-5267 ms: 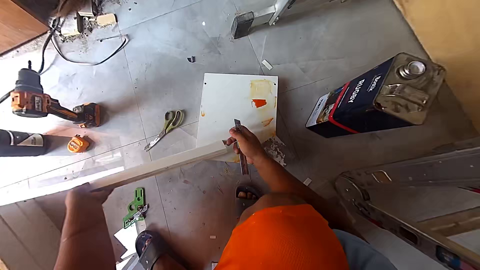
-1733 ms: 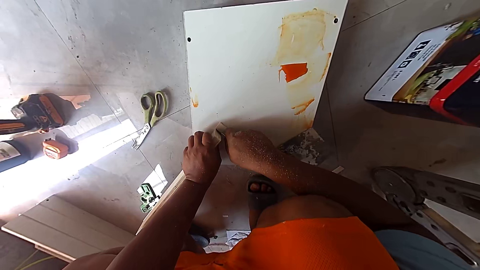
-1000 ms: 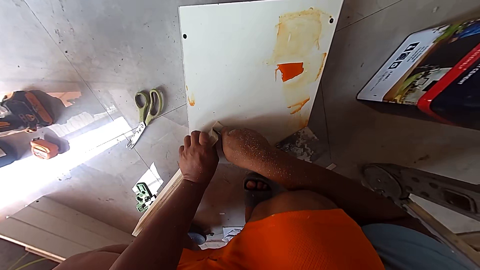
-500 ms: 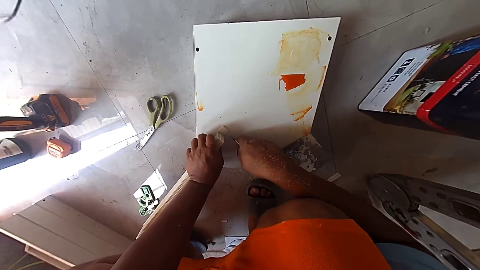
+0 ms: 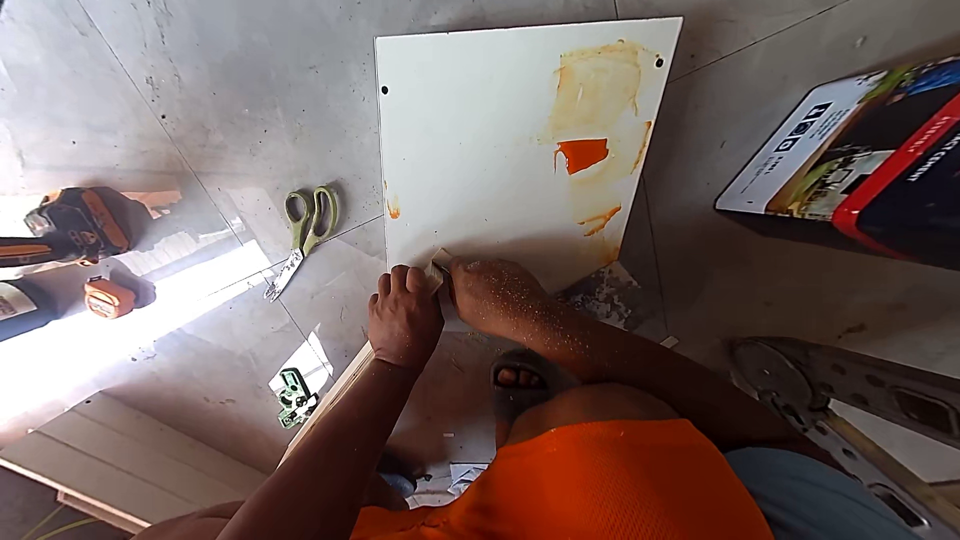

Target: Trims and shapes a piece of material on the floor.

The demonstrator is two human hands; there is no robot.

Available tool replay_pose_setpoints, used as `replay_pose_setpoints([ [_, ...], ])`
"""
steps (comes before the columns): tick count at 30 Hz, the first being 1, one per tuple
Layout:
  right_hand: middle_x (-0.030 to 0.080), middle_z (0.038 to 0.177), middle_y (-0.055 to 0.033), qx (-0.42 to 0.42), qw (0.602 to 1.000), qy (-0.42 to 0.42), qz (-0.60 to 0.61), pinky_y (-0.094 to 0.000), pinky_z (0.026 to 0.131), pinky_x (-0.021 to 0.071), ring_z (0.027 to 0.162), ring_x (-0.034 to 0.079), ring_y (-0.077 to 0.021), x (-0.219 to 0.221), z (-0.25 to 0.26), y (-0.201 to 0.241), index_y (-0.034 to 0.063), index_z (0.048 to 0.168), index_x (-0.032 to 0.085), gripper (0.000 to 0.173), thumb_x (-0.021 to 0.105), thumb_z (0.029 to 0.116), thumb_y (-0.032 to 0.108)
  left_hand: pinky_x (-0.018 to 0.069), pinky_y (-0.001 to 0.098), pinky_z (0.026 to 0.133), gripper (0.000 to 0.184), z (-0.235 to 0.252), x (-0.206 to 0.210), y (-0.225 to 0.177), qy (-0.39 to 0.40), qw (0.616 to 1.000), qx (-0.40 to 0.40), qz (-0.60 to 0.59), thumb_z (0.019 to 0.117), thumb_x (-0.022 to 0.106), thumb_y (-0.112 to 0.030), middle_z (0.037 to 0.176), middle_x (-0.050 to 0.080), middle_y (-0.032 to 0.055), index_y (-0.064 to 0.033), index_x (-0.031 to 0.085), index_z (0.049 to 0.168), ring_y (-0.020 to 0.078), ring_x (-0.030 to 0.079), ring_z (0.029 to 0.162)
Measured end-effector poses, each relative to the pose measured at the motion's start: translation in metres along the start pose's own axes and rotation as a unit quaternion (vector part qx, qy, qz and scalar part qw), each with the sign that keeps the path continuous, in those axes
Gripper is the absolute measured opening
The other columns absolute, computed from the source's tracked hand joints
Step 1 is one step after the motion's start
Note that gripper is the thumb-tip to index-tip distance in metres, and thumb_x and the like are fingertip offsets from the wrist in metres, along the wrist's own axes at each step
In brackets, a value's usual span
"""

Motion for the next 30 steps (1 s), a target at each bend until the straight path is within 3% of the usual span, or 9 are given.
replay_pose_setpoints([
  [6,0.068,0.098,-0.0177,0.021,0.998,0.052,0.027,-0.0539,0.075,0.0554,0.096,0.07,-0.0371,-0.008,-0.004,0.002,0.0027,0.125,0.056,0.028,0.046,0.1072,0.021,0.0533,0.0542,0.068,0.02,0.0,-0.001,-0.002,0.016,1.0,-0.011,-0.001,0.0946,0.066,-0.017,0.106,0.066,0.0219,0.0019,0.062,0.095,0.0417,0.067,0.096],
  [17,0.067,0.093,-0.0155,0.045,0.997,0.068,0.015,-0.0517,0.073,0.0549,0.092,0.07,-0.0347,0.005,-0.02,-0.014,0.0051,0.119,0.057,0.026,0.043,0.1085,0.024,0.0532,0.0518,0.065,0.017,0.0,0.0,-0.001,-0.002,1.0,-0.004,0.005,0.094,0.067,-0.017,0.102,0.066,0.0199,0.0002,0.063,0.094,0.0404,0.067,0.093],
  [19,0.066,0.089,-0.0162,0.034,0.999,0.027,0.028,-0.052,0.074,0.0543,0.089,0.069,-0.0354,0.001,-0.027,-0.022,0.0036,0.117,0.059,0.032,0.04,0.1112,0.028,0.0532,0.0522,0.065,0.018,0.0,0.0,0.0,-0.003,1.0,-0.002,0.001,0.0939,0.067,-0.017,0.102,0.066,0.02,0.0004,0.064,0.095,0.0406,0.067,0.093],
  [22,0.061,0.068,-0.0134,-0.009,0.984,-0.166,0.058,-0.0508,0.058,0.0502,0.068,0.067,-0.0351,-0.006,-0.025,-0.026,0.0031,0.103,0.061,0.036,0.049,0.1071,0.036,0.0537,0.0532,0.066,0.019,-0.001,0.0,0.0,0.014,1.0,-0.005,-0.004,0.0967,0.064,-0.019,0.105,0.066,0.0201,0.0007,0.064,0.099,0.0407,0.067,0.096],
  [24,0.065,0.073,-0.0153,-0.026,0.972,-0.223,0.067,-0.053,0.061,0.0521,0.071,0.069,-0.0372,-0.014,-0.013,-0.019,0.0045,0.112,0.064,0.027,0.056,0.1039,0.03,0.0544,0.054,0.069,0.022,0.001,-0.001,-0.001,0.028,1.0,-0.013,-0.004,0.0983,0.064,-0.021,0.107,0.066,0.0203,0.0007,0.064,0.101,0.0408,0.067,0.099],
  [25,0.068,0.079,-0.0169,-0.047,0.972,-0.221,0.061,-0.0547,0.065,0.054,0.077,0.071,-0.0388,-0.015,-0.005,-0.016,0.0072,0.123,0.064,0.026,0.057,0.1032,0.023,0.0549,0.0541,0.07,0.023,0.002,-0.002,-0.001,0.033,0.999,-0.018,-0.004,0.099,0.064,-0.022,0.108,0.066,0.0203,0.0005,0.064,0.102,0.0404,0.067,0.1],
  [27,0.072,0.094,-0.0194,-0.086,0.98,-0.173,0.035,-0.0572,0.076,0.055,0.09,0.071,-0.0408,-0.015,0.007,-0.013,0.0152,0.145,0.057,0.043,0.054,0.1029,0.013,0.0551,0.0548,0.074,0.024,0.003,-0.004,-0.003,0.049,0.998,-0.028,-0.008,0.0999,0.063,-0.023,0.11,0.065,0.0203,0.0,0.064,0.105,0.0404,0.066,0.105],
  [28,0.072,0.098,-0.0199,-0.099,0.983,-0.157,0.019,-0.0577,0.078,0.055,0.093,0.071,-0.0411,-0.014,0.011,-0.012,0.0163,0.146,0.057,0.044,0.054,0.1027,0.011,0.0551,0.0551,0.075,0.025,0.003,-0.005,-0.003,0.058,0.998,-0.031,-0.008,0.1003,0.063,-0.024,0.111,0.065,0.0203,-0.0001,0.064,0.106,0.0404,0.066,0.106],
  [30,0.072,0.1,-0.0198,-0.101,0.985,-0.137,0.0,-0.0581,0.08,0.0547,0.097,0.071,-0.0406,-0.013,0.011,-0.01,0.0135,0.136,0.062,0.035,0.055,0.1028,0.011,0.0549,0.0557,0.079,0.026,0.004,-0.008,-0.002,0.074,0.997,-0.034,-0.015,0.101,0.062,-0.024,0.115,0.065,0.0208,0.0002,0.064,0.11,0.0409,0.064,0.11],
])
Point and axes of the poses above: each hand's wrist, its own z-axis towards the middle knuckle, its own x-axis out of the palm, y = z × x, the point moved 2 cm from there along z, towards the middle knuckle
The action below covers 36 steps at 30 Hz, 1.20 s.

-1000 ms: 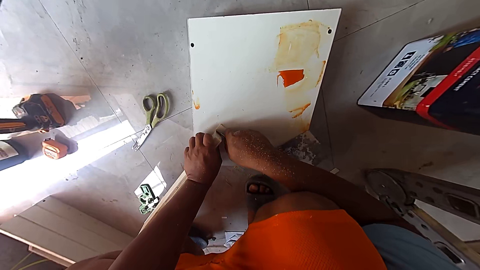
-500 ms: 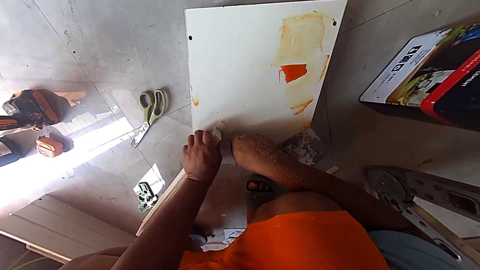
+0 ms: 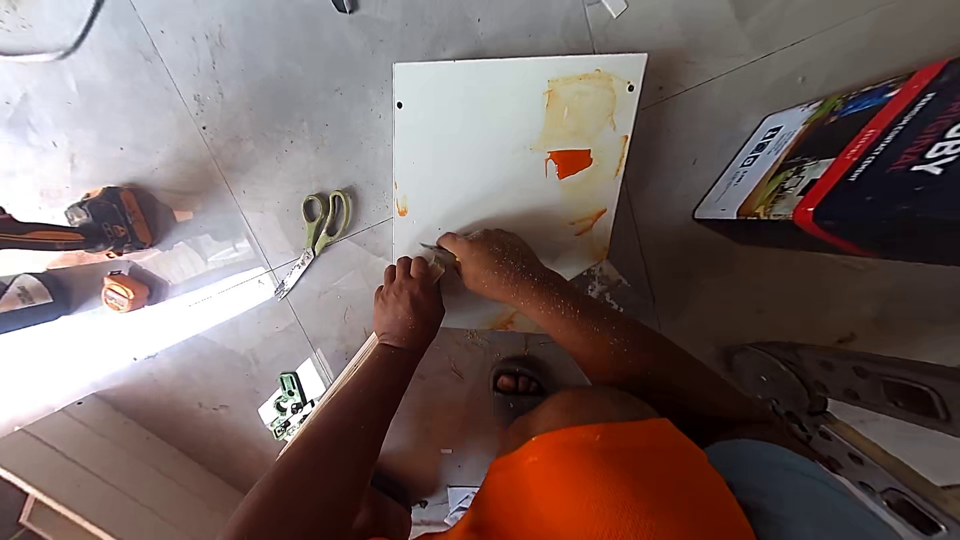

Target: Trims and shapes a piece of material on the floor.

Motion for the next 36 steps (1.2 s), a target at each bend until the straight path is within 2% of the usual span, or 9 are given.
replay_pose_setpoints([
  [4,0.069,0.101,-0.0206,0.032,0.999,0.026,-0.004,-0.0576,0.085,0.0535,0.102,0.069,-0.0398,0.002,-0.005,0.0,0.0031,0.118,0.062,0.019,0.056,0.1027,0.013,0.0544,0.0578,0.086,0.027,0.002,-0.006,-0.004,0.042,0.999,0.0,-0.009,0.1031,0.06,-0.022,0.123,0.062,0.0238,0.0009,0.062,0.118,0.0434,0.061,0.117],
  [8,0.069,0.097,-0.0215,0.057,0.998,-0.004,-0.007,-0.0597,0.083,0.0534,0.099,0.069,-0.0402,0.009,-0.027,-0.007,-0.0007,0.107,0.066,0.018,0.056,0.1007,0.013,0.0558,0.0583,0.087,0.024,-0.016,-0.015,-0.004,0.083,0.997,0.012,-0.001,0.1051,0.055,-0.017,0.127,0.061,0.0234,-0.0011,0.058,0.123,0.0442,0.063,0.115],
  [12,0.071,0.105,-0.021,0.077,0.993,-0.089,0.006,-0.0598,0.086,0.0548,0.1,0.07,-0.0406,0.014,-0.043,-0.009,0.0053,0.134,0.06,0.034,0.061,0.1021,0.017,0.0539,0.0582,0.09,0.027,-0.041,-0.028,0.006,0.135,0.988,0.054,0.046,0.1081,0.046,-0.018,0.124,0.063,0.0229,-0.0021,0.056,0.127,0.0432,0.062,0.118],
  [14,0.071,0.107,-0.0213,0.088,0.991,-0.099,0.0,-0.0612,0.086,0.0554,0.102,0.07,-0.0408,0.026,-0.043,-0.012,0.0061,0.132,0.061,0.034,0.064,0.0995,0.016,0.0521,0.0615,0.092,0.031,-0.055,-0.034,0.009,0.163,0.981,0.084,0.069,0.1082,0.042,-0.015,0.129,0.062,0.0249,-0.0024,0.055,0.134,0.0456,0.06,0.121],
  [17,0.068,0.117,-0.0263,0.127,0.99,-0.052,-0.004,-0.0636,0.095,0.0507,0.114,0.065,-0.0443,0.031,-0.041,-0.009,0.0007,0.13,0.061,0.033,0.054,0.1028,0.019,0.0502,0.0655,0.094,0.039,-0.072,-0.054,0.008,0.185,0.971,0.112,0.1,0.1055,0.045,-0.009,0.134,0.06,0.0248,-0.0093,0.053,0.143,0.0485,0.057,0.125],
  [21,0.068,0.121,-0.0259,0.14,0.99,-0.017,0.002,-0.0621,0.099,0.0502,0.118,0.065,-0.0425,0.017,-0.032,-0.005,-0.0006,0.128,0.063,0.038,0.058,0.1027,0.027,0.0484,0.0688,0.093,0.036,-0.081,-0.079,-0.002,0.185,0.964,0.172,0.088,0.1039,0.05,-0.007,0.128,0.064,0.0248,-0.0134,0.061,0.137,0.0493,0.058,0.122],
  [24,0.069,0.115,-0.0244,0.122,0.992,-0.014,0.019,-0.0582,0.098,0.0507,0.114,0.066,-0.0398,0.003,-0.043,-0.012,-0.0014,0.122,0.065,0.037,0.058,0.104,0.03,0.047,0.0702,0.093,0.03,-0.078,-0.071,-0.017,0.196,0.946,0.24,0.096,0.1056,0.05,-0.01,0.126,0.066,0.024,-0.0136,0.066,0.13,0.0488,0.058,0.122],
  [30,0.069,0.093,-0.0264,0.121,0.978,-0.074,0.153,-0.0628,0.084,0.0515,0.09,0.067,-0.0421,0.007,-0.135,-0.057,-0.006,0.109,0.07,0.039,0.069,0.0978,0.031,0.0433,0.07,0.093,0.03,-0.073,-0.034,-0.052,0.214,0.888,0.387,0.126,0.1057,0.05,-0.013,0.121,0.066,0.0255,-0.0155,0.068,0.13,0.0495,0.059,0.119],
  [36,0.069,0.096,-0.0236,0.27,0.924,-0.025,0.271,-0.058,0.08,0.0534,0.084,0.067,-0.0369,0.062,-0.252,-0.091,-0.002,0.117,0.068,0.041,0.067,0.1007,0.036,0.0423,0.0683,0.096,0.026,-0.069,0.001,-0.062,0.29,0.799,0.492,0.19,0.105,0.053,-0.013,0.119,0.066,0.0232,-0.0152,0.071,0.124,0.0463,0.059,0.117],
])
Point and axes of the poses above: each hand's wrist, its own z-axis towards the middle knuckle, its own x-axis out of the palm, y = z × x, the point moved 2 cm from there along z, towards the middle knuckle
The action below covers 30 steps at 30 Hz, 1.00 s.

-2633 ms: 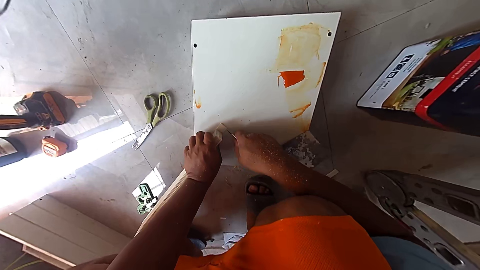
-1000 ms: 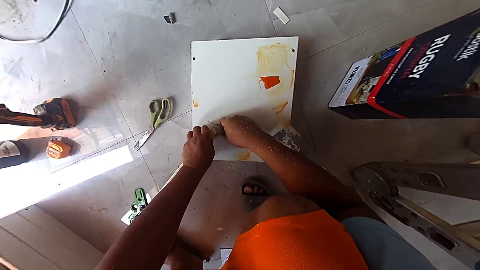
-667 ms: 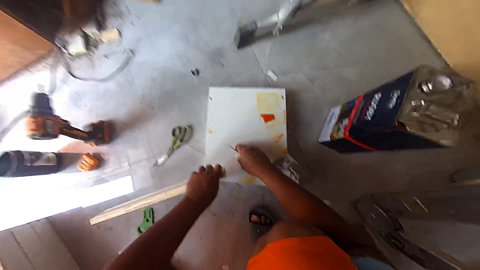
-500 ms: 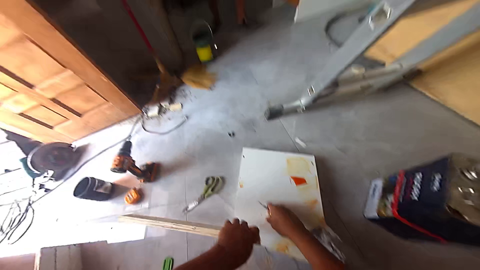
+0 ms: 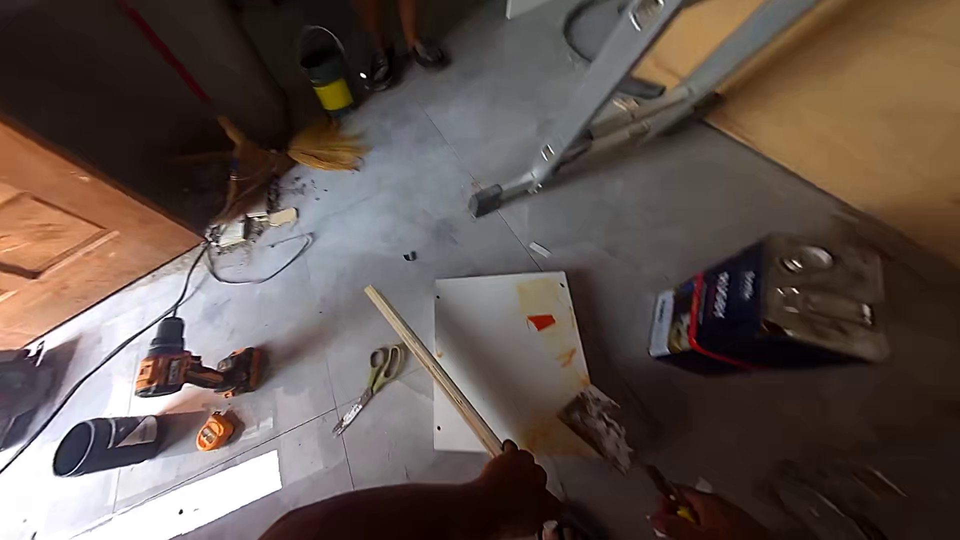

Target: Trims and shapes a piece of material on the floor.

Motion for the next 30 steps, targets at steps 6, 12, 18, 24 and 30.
replay_pose_setpoints([
  [6,0.067,0.085,-0.0146,0.078,0.975,-0.095,0.182,-0.047,0.069,0.0524,0.071,0.062,-0.0239,0.057,-0.04,-0.073,-0.0003,0.115,0.068,0.033,0.068,0.0998,0.028,0.0418,0.0646,0.097,0.023,-0.004,0.03,-0.002,0.059,0.991,0.085,0.087,0.1052,0.051,-0.012,0.118,0.064,0.021,-0.0109,0.069,0.119,0.0431,0.058,0.116],
  [12,0.062,0.076,-0.0056,0.118,0.909,-0.163,0.365,-0.0337,0.059,0.0507,0.061,0.057,-0.0144,0.12,-0.062,-0.117,0.001,0.114,0.065,0.026,0.068,0.1003,0.023,0.0327,0.0717,0.108,0.022,-0.014,0.054,0.002,0.079,0.983,0.097,0.131,0.1024,0.054,-0.008,0.119,0.065,0.0201,-0.0095,0.069,0.118,0.0453,0.055,0.124],
  [18,0.062,0.093,-0.0075,0.14,0.785,-0.171,0.578,-0.0302,0.059,0.0545,0.067,0.061,-0.0133,0.166,-0.074,-0.144,0.0035,0.139,0.048,0.041,0.053,0.098,-0.003,0.0133,0.0735,0.119,0.064,-0.045,0.033,0.008,-0.012,0.999,0.008,0.043,0.0914,0.074,-0.027,0.159,0.042,0.0178,-0.0236,0.052,0.151,0.0434,0.025,0.153],
  [24,0.067,0.093,-0.0082,0.097,0.761,-0.137,0.627,-0.0302,0.059,0.058,0.069,0.067,-0.0156,0.176,-0.083,-0.129,0.0043,0.135,0.051,0.028,0.041,0.1095,0.01,0.0388,0.0561,0.116,0.079,-0.061,-0.026,0.083,-0.348,0.869,-0.312,-0.163,0.0928,0.072,-0.038,0.155,0.043,0.0257,-0.0032,0.038,0.156,0.0426,0.042,0.143],
  [30,0.063,0.079,-0.0011,0.088,0.822,-0.168,0.537,-0.027,0.052,0.0524,0.058,0.059,-0.0102,0.187,-0.084,-0.108,0.0011,0.129,0.057,0.034,0.038,0.111,0.023,0.0544,0.0565,0.097,0.09,-0.039,0.01,0.098,-0.369,0.774,-0.385,-0.341,0.0964,0.069,-0.037,0.137,0.059,0.0232,-0.0141,0.015,0.165,0.0375,0.066,0.115],
])
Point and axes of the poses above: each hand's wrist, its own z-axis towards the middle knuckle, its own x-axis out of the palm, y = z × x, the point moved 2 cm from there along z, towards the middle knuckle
